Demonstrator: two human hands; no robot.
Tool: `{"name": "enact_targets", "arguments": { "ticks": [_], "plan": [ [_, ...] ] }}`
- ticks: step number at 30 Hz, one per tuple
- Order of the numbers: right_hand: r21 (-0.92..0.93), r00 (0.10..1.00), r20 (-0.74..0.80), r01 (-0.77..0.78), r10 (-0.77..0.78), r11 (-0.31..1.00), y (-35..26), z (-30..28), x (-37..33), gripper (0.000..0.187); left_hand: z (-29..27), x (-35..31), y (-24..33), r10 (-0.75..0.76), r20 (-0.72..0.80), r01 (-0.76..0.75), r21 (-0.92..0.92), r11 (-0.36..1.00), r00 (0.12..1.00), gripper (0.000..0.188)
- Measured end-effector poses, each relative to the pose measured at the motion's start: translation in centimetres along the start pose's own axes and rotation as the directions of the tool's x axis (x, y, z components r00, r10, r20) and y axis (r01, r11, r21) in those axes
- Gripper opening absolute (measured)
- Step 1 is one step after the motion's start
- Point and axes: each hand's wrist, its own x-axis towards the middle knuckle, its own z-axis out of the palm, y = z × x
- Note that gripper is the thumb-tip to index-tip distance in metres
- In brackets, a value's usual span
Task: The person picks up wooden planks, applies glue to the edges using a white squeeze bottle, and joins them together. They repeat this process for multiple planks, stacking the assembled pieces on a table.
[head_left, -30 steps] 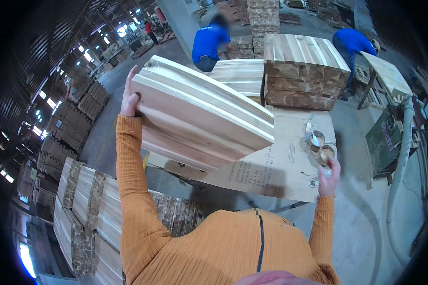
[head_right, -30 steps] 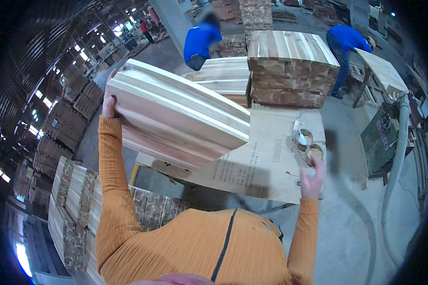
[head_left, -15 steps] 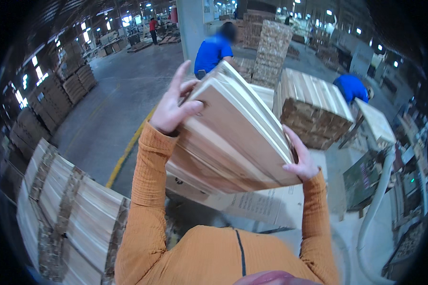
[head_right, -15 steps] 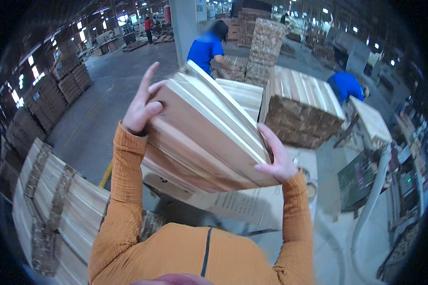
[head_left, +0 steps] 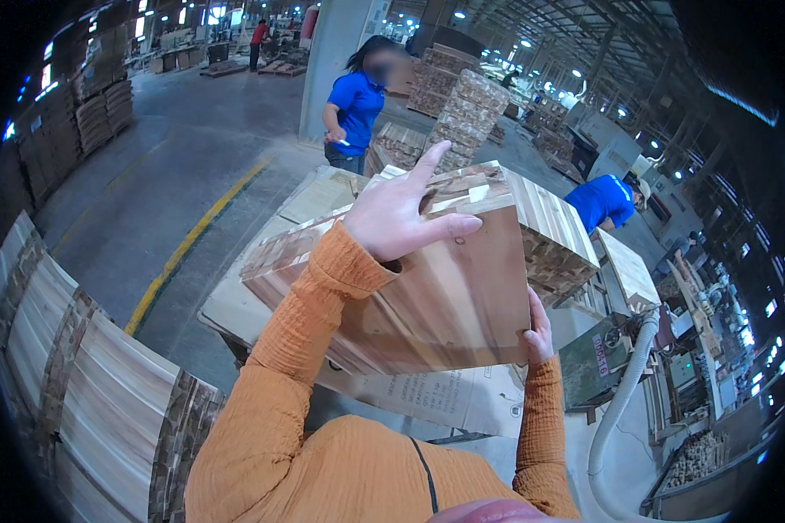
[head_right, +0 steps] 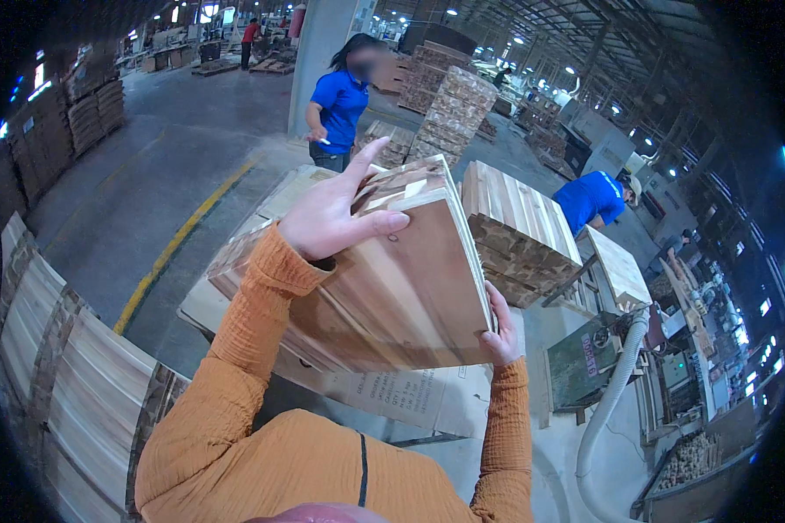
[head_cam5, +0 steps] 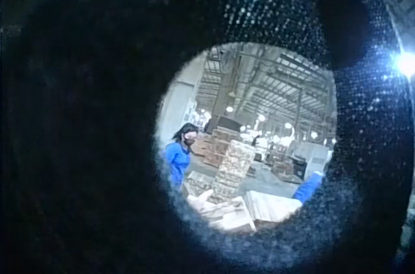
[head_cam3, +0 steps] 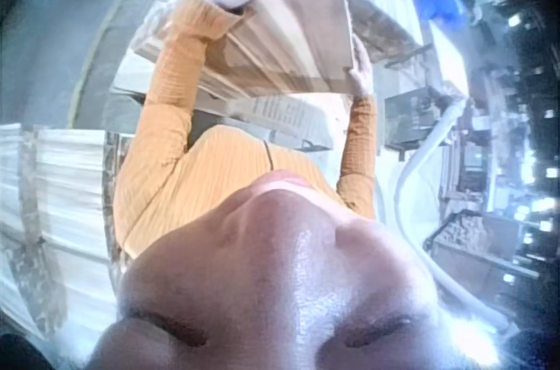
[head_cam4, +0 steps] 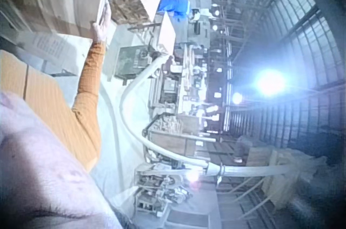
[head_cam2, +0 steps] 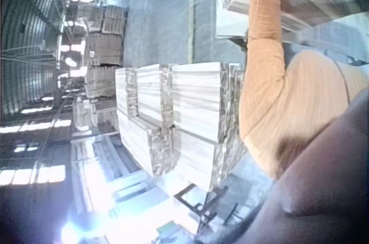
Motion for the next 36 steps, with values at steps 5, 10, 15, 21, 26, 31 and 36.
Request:
{"name": "enact_targets", "arguments": {
  "ticks": [5,10,15,21,26,31,36],
  "plan": [
    [-0.060,1.000,-0.001,0.005,-0.005,0.998,-0.2,0.2,-0.1,0.115,-0.4,-0.5,-0.3,0.020,-0.023,-0.020,0.000,1.000,1.000,0.110],
    [-0.096,1.000,-0.013,-0.022,0.021,0.995,-0.8,0.6,0.2,0.117,-0.6,-0.5,-1.0,0.003,-0.047,-0.002,0.016,1.000,0.999,0.111],
    [-0.105,1.000,-0.020,-0.007,0.005,0.994,-0.8,0.5,0.3,0.115,-0.5,-0.2,-1.1,-0.018,-0.036,0.019,0.028,0.999,0.999,0.113],
    [-0.070,0.999,-0.034,-0.004,0.002,0.998,-0.3,0.7,0.5,0.115,-0.4,0.0,-1.2,-0.024,-0.027,0.025,0.020,1.000,0.999,0.114],
    [-0.128,0.999,-0.041,-0.014,0.008,0.992,-0.2,0.3,0.5,0.109,-0.4,0.3,-1.1,-0.022,-0.004,0.022,-0.011,1.000,1.000,0.114],
    [-0.163,0.999,-0.033,-0.042,0.038,0.986,-0.6,0.0,0.7,0.104,-0.1,1.1,-1.7,-0.048,-0.003,0.048,-0.011,0.999,0.999,0.112],
    [-0.087,0.999,0.028,-0.029,0.031,0.996,-0.8,0.7,1.5,0.097,-0.7,1.7,-4.2,-0.013,-0.072,0.001,-0.166,0.986,0.997,0.100]
  ]
}}
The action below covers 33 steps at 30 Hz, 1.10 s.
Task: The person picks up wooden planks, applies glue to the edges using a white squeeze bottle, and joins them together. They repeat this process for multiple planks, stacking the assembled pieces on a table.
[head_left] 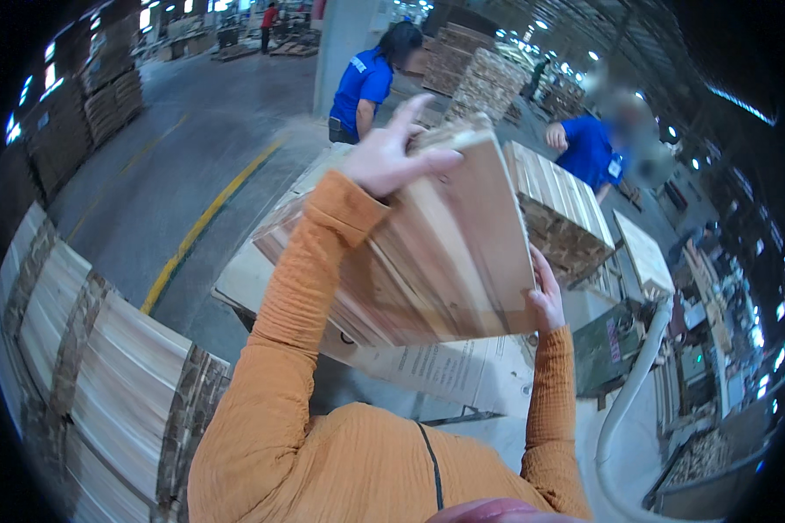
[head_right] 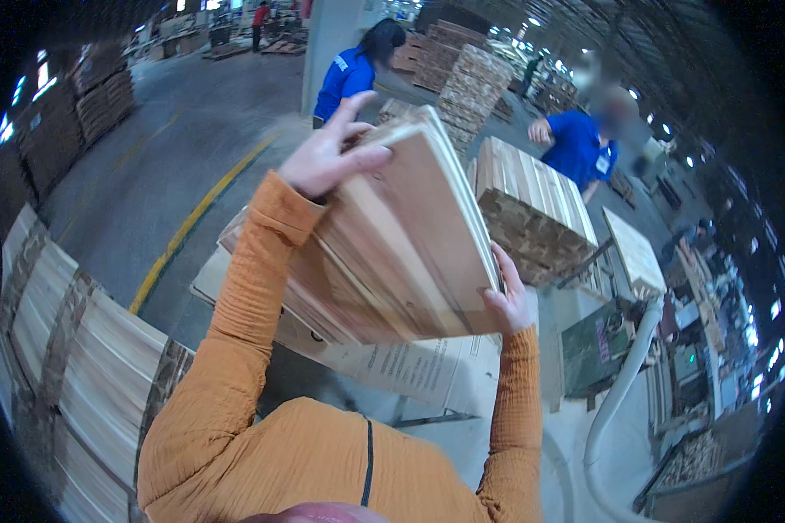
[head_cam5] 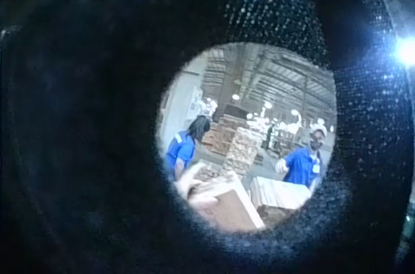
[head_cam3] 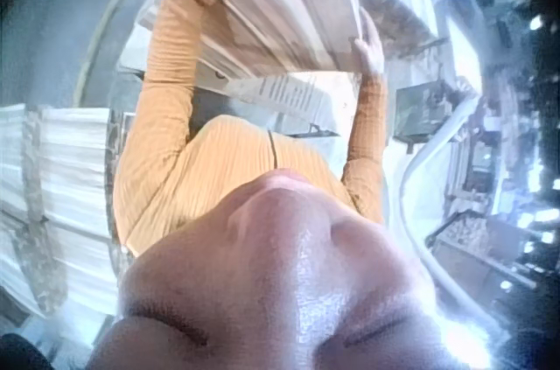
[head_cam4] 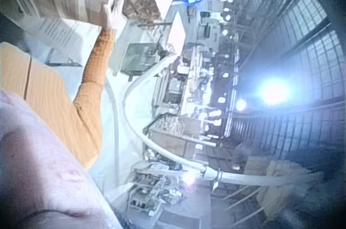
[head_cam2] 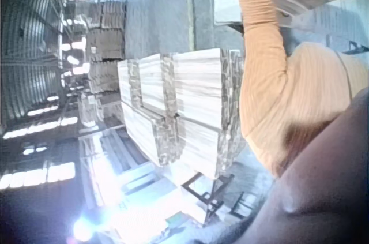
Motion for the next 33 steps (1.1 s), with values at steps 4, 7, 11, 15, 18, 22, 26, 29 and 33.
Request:
{"name": "enact_targets", "arguments": {
  "ticks": [4,7,11,15,18,22,26,29,33],
  "plan": [
    [-0.267,0.973,0.164,0.199,-0.159,0.943,-1.0,-0.2,1.3,0.096,-3.1,0.4,-2.7,-0.013,0.031,0.019,-0.212,0.977,0.999,0.086],
    [-0.416,0.953,0.219,0.286,-0.211,0.863,-2.3,0.8,1.7,0.099,-5.3,0.6,-4.4,0.022,0.052,-0.003,-0.333,0.943,0.998,0.073],
    [-0.425,0.946,0.219,0.313,-0.239,0.849,-3.6,2.8,3.3,0.096,-8.4,-0.3,-6.5,0.125,-0.106,-0.151,-0.288,0.946,0.986,0.062],
    [-0.470,0.949,0.198,0.312,-0.247,0.825,-3.7,3.8,4.7,0.089,-7.2,-3.9,-6.6,0.075,-0.524,-0.092,-0.006,0.996,0.849,0.054],
    [-0.504,0.952,0.191,0.306,-0.241,0.808,-4.9,4.4,4.4,0.088,-4.8,-10.1,-9.8,0.083,-0.869,-0.023,0.082,0.996,0.487,0.051],
    [-0.535,0.939,0.204,0.343,-0.276,0.772,-6.3,5.3,3.6,0.086,-2.4,-20.5,-17.6,-0.573,-0.812,0.074,-0.568,0.820,0.111,0.054],
    [-0.533,0.935,0.186,0.353,-0.301,0.769,-5.9,5.0,2.9,0.085,3.0,-25.0,-22.3,-0.820,-0.138,0.079,-0.973,0.217,0.556,0.058],
    [-0.512,0.935,0.172,0.353,-0.309,0.783,-5.0,4.4,2.0,0.084,5.9,-25.1,-23.5,-0.857,0.054,0.224,-0.972,0.073,0.513,0.058],
    [-0.510,0.953,0.114,0.299,-0.282,0.806,-4.2,1.9,-0.6,0.086,9.4,-23.5,-23.0,-0.876,0.146,0.353,-0.935,0.029,0.459,0.058]
  ]
}}
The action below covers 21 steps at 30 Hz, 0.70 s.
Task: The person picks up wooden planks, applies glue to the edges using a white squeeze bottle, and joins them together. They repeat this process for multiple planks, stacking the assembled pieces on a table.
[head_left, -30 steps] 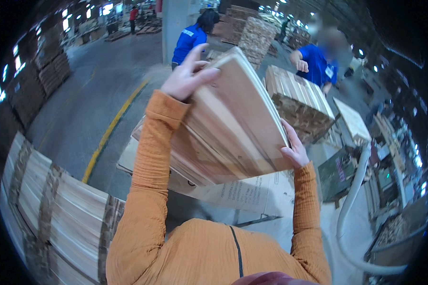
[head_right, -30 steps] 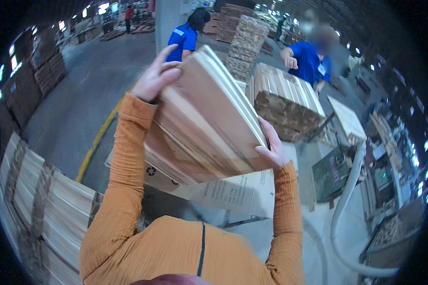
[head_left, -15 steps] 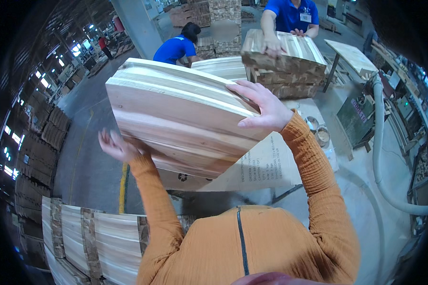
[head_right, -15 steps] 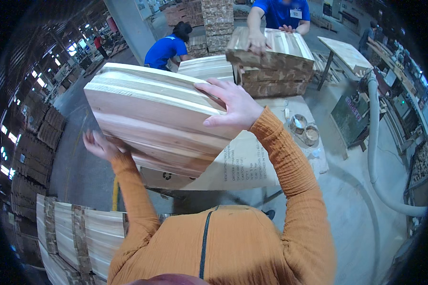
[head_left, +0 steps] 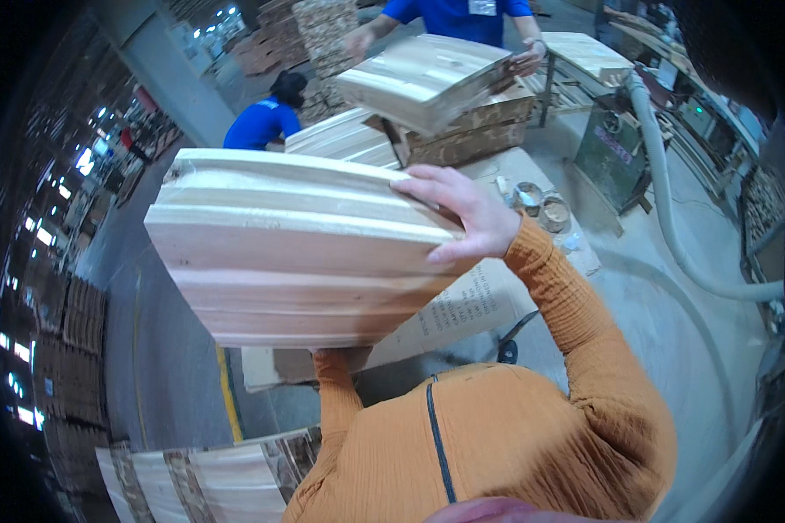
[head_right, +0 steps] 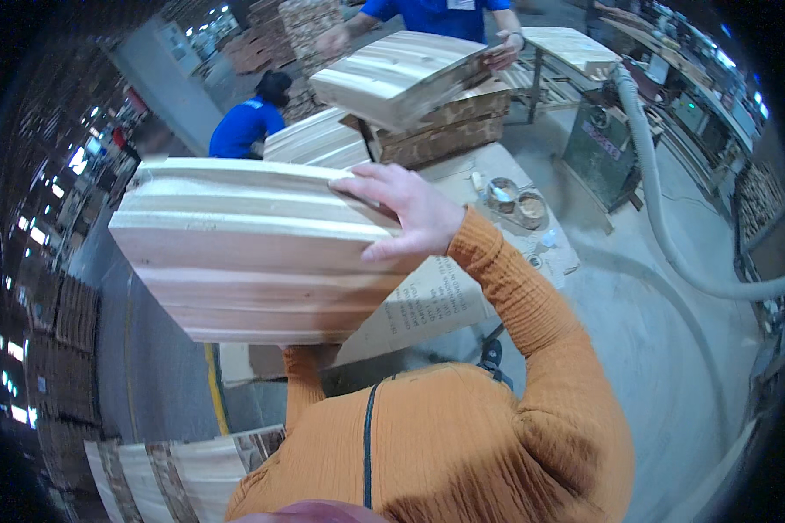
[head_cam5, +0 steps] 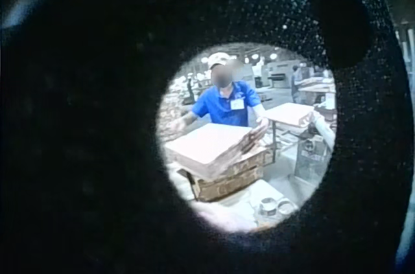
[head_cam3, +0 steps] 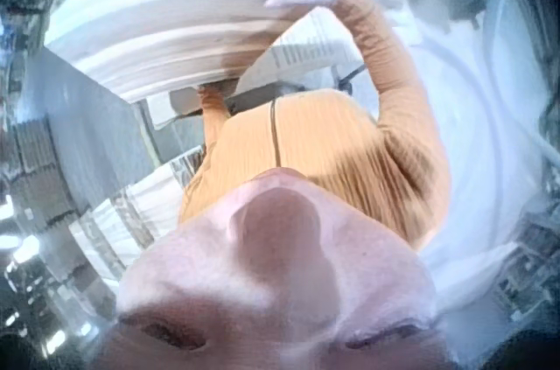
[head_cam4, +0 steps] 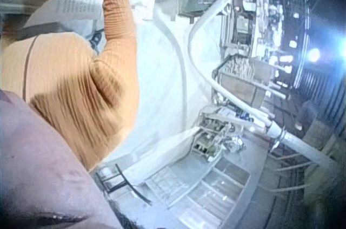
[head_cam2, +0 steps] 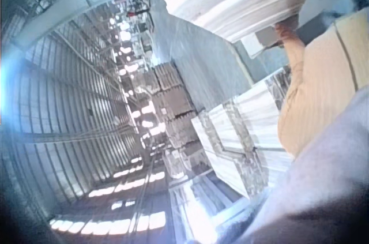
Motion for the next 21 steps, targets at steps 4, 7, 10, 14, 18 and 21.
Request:
{"name": "enact_targets", "arguments": {
  "ticks": [4,7,10,14,18,21],
  "plan": [
    [0.075,0.998,-0.023,-0.060,0.062,0.995,1.6,-0.6,-3.4,0.098,1.3,-0.4,-2.5,-0.037,-0.037,0.039,0.056,0.998,0.999,0.058],
    [0.123,0.993,-0.095,-0.051,0.063,0.991,2.4,-0.3,-5.8,0.093,1.5,-0.9,-3.1,-0.042,-0.066,0.049,0.103,0.993,0.997,0.057],
    [0.111,0.986,-0.147,-0.066,0.082,0.992,3.0,-0.6,-8.2,0.094,2.6,-1.1,-3.4,-0.034,-0.080,0.047,0.166,0.985,0.996,0.057],
    [0.136,0.979,-0.193,-0.040,0.066,0.990,3.6,-0.2,-10.7,0.092,3.1,-1.5,-4.0,-0.015,-0.104,0.038,0.217,0.975,0.994,0.057],
    [0.171,0.973,-0.229,0.001,0.039,0.985,4.3,-0.5,-12.7,0.088,4.3,-2.1,-4.3,0.018,-0.127,0.016,0.260,0.965,0.992,0.057],
    [0.250,0.966,-0.258,0.052,0.015,0.967,4.9,-1.7,-13.3,0.084,4.7,-3.5,-5.1,0.049,-0.154,-0.004,0.281,0.960,0.987,0.057]
  ]
}}
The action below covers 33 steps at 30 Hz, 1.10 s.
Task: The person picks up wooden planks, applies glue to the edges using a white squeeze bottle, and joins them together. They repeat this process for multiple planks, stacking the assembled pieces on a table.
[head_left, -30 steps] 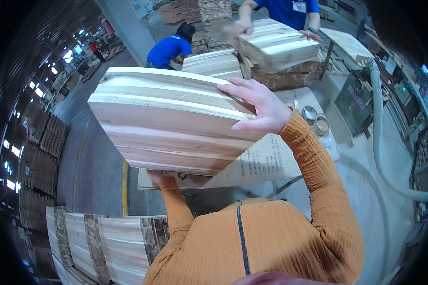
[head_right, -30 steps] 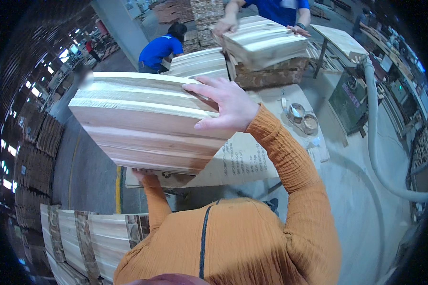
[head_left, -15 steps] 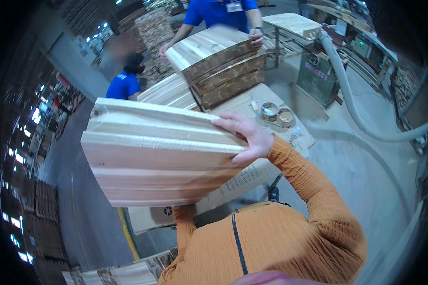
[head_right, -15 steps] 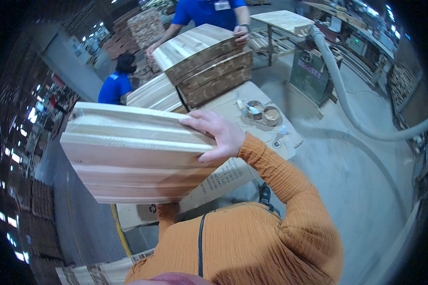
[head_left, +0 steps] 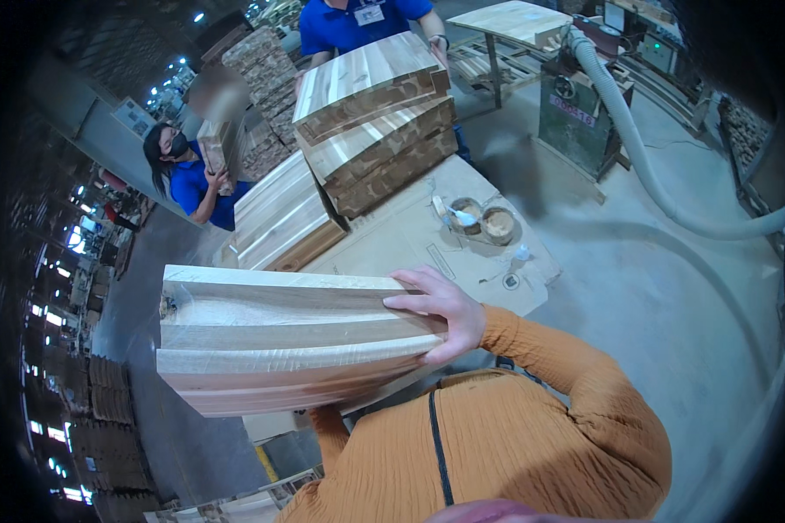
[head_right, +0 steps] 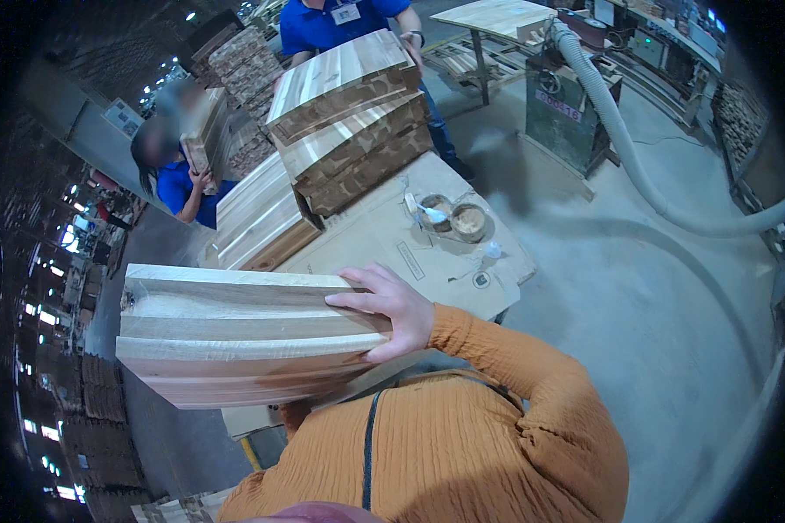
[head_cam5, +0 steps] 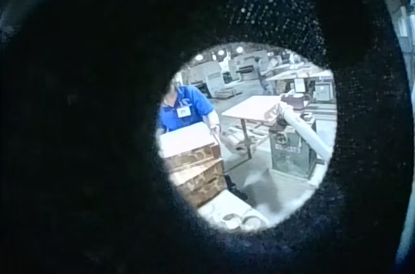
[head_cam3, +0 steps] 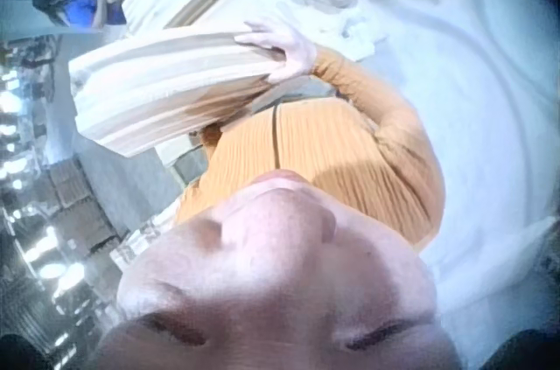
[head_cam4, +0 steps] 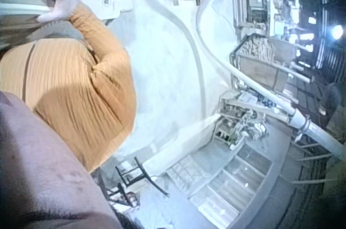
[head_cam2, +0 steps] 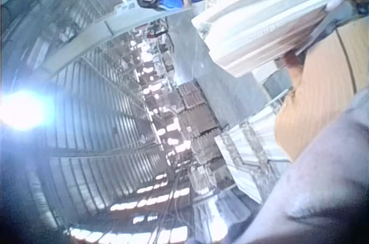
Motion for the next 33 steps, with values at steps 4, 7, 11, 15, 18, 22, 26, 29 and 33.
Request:
{"name": "enact_targets", "arguments": {
  "ticks": [4,7,11,15,18,22,26,29,33],
  "plan": [
    [0.048,0.999,0.029,0.026,-0.027,0.999,1.0,-2.5,0.8,0.082,0.6,-2.0,-2.2,0.022,-0.055,-0.022,0.007,1.000,0.998,0.057],
    [0.087,0.998,0.036,0.042,-0.045,0.995,1.9,-4.3,1.3,0.081,1.7,-3.2,-3.5,0.034,-0.090,-0.032,0.020,0.999,0.995,0.057],
    [0.123,0.997,0.082,-0.006,-0.005,0.992,3.4,-6.8,1.2,0.080,3.8,-4.6,-5.1,0.051,-0.130,-0.046,0.036,0.998,0.990,0.057],
    [0.136,0.996,0.083,-0.048,0.037,0.990,6.0,-9.4,1.1,0.081,6.7,-5.0,-5.9,0.075,-0.147,-0.068,0.054,0.996,0.986,0.057],
    [0.138,0.985,0.098,-0.155,0.142,0.978,7.7,-11.4,0.4,0.081,8.9,-5.3,-5.9,0.098,-0.145,-0.087,0.075,0.993,0.985,0.057],
    [0.244,0.948,0.059,-0.317,0.312,0.916,10.6,-13.8,-1.0,0.081,13.2,-5.3,-4.7,0.148,-0.118,-0.132,0.137,0.982,0.982,0.057],
    [0.592,0.874,-0.035,-0.372,0.485,0.715,14.1,-15.5,-2.5,0.080,18.5,-5.3,-3.0,0.199,-0.069,-0.181,0.206,0.962,0.978,0.056],
    [0.687,0.827,-0.109,-0.339,0.552,0.643,16.0,-17.3,-2.7,0.070,22.9,-4.7,-1.7,0.219,-0.006,-0.211,0.253,0.944,0.976,0.056],
    [0.699,0.754,-0.191,-0.345,0.629,0.626,19.0,-20.1,-1.6,0.060,28.9,-3.0,-0.5,0.199,0.091,-0.218,0.306,0.927,0.976,0.056]
  ]
}}
